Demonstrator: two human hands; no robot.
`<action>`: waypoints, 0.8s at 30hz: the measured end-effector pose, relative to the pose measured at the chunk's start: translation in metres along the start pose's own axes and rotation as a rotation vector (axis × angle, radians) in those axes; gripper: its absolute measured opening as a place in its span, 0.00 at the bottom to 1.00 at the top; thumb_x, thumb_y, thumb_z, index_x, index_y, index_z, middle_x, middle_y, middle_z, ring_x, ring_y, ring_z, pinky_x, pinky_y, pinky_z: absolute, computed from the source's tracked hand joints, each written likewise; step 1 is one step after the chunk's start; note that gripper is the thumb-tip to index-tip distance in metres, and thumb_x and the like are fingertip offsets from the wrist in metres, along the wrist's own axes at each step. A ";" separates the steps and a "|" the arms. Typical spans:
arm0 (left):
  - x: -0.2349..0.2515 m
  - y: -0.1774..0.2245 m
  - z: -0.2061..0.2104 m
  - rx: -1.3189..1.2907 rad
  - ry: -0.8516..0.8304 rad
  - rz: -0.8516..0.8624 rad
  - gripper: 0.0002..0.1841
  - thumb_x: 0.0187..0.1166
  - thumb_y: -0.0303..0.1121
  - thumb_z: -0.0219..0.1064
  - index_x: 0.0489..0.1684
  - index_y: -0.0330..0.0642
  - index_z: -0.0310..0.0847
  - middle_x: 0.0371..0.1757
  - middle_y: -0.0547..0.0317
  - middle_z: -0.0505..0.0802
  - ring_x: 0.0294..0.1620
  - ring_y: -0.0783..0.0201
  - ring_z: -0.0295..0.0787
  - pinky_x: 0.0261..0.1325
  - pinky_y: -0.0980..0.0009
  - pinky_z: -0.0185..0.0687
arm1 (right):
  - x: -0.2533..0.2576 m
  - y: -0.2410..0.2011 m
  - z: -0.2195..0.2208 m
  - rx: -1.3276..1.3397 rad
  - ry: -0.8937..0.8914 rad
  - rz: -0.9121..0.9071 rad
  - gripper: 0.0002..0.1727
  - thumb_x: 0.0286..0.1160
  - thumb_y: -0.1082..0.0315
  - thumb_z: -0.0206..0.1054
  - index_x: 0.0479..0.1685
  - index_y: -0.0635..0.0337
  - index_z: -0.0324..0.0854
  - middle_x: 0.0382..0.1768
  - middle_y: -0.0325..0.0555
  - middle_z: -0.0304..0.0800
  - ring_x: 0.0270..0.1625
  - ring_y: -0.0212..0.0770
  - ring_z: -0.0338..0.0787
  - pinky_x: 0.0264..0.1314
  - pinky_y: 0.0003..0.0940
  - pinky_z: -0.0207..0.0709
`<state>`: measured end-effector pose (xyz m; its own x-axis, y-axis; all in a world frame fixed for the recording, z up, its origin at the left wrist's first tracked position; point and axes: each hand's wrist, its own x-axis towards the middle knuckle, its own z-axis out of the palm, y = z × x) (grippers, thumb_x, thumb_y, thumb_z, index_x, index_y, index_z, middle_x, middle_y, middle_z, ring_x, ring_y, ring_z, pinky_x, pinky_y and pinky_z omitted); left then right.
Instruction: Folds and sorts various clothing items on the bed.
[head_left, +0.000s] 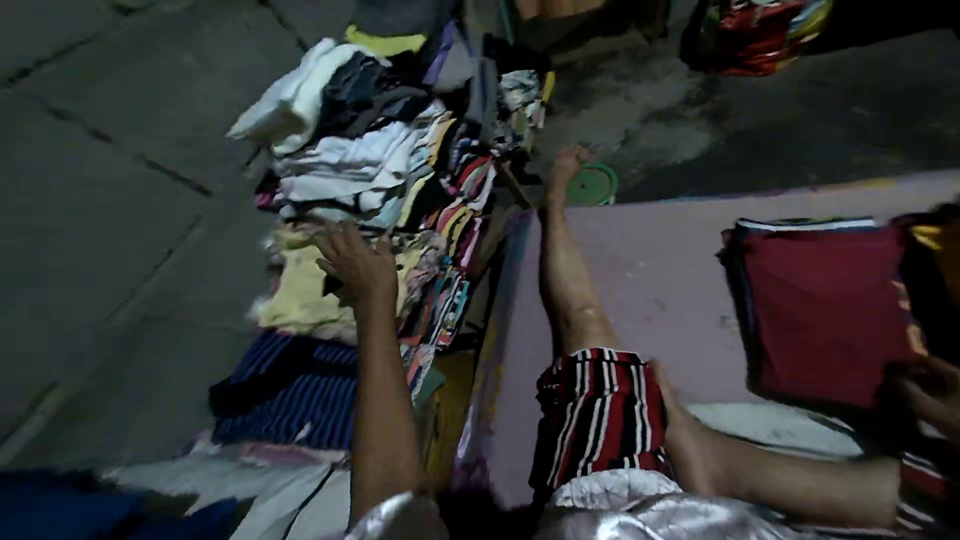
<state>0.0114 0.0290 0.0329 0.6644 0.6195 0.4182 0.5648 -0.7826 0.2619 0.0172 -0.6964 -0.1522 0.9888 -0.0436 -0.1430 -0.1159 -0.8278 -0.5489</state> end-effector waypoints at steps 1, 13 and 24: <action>-0.015 0.030 0.010 -0.030 0.022 0.145 0.32 0.87 0.41 0.62 0.86 0.31 0.63 0.90 0.27 0.61 0.91 0.24 0.47 0.85 0.24 0.40 | 0.002 0.002 0.001 -0.004 0.039 -0.025 0.16 0.78 0.70 0.67 0.57 0.73 0.85 0.48 0.78 0.89 0.54 0.79 0.88 0.58 0.80 0.72; -0.324 0.386 0.155 -0.387 -0.790 1.101 0.29 0.83 0.44 0.67 0.80 0.38 0.76 0.88 0.39 0.71 0.94 0.37 0.52 0.90 0.32 0.39 | -0.002 0.029 -0.025 0.195 0.172 -0.069 0.18 0.81 0.66 0.64 0.61 0.69 0.85 0.48 0.68 0.92 0.52 0.66 0.92 0.61 0.67 0.79; -0.409 0.397 0.206 -0.321 -0.878 1.202 0.47 0.79 0.66 0.57 0.91 0.38 0.61 0.93 0.33 0.57 0.95 0.33 0.42 0.90 0.29 0.33 | 0.004 0.061 -0.037 0.591 0.316 -0.025 0.13 0.77 0.71 0.70 0.56 0.66 0.87 0.41 0.57 0.93 0.39 0.49 0.93 0.50 0.53 0.87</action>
<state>0.0644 -0.5224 -0.2133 0.7753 -0.6253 -0.0884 -0.5560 -0.7422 0.3742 0.0180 -0.7672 -0.1559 0.9615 -0.2647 0.0743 -0.0359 -0.3888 -0.9206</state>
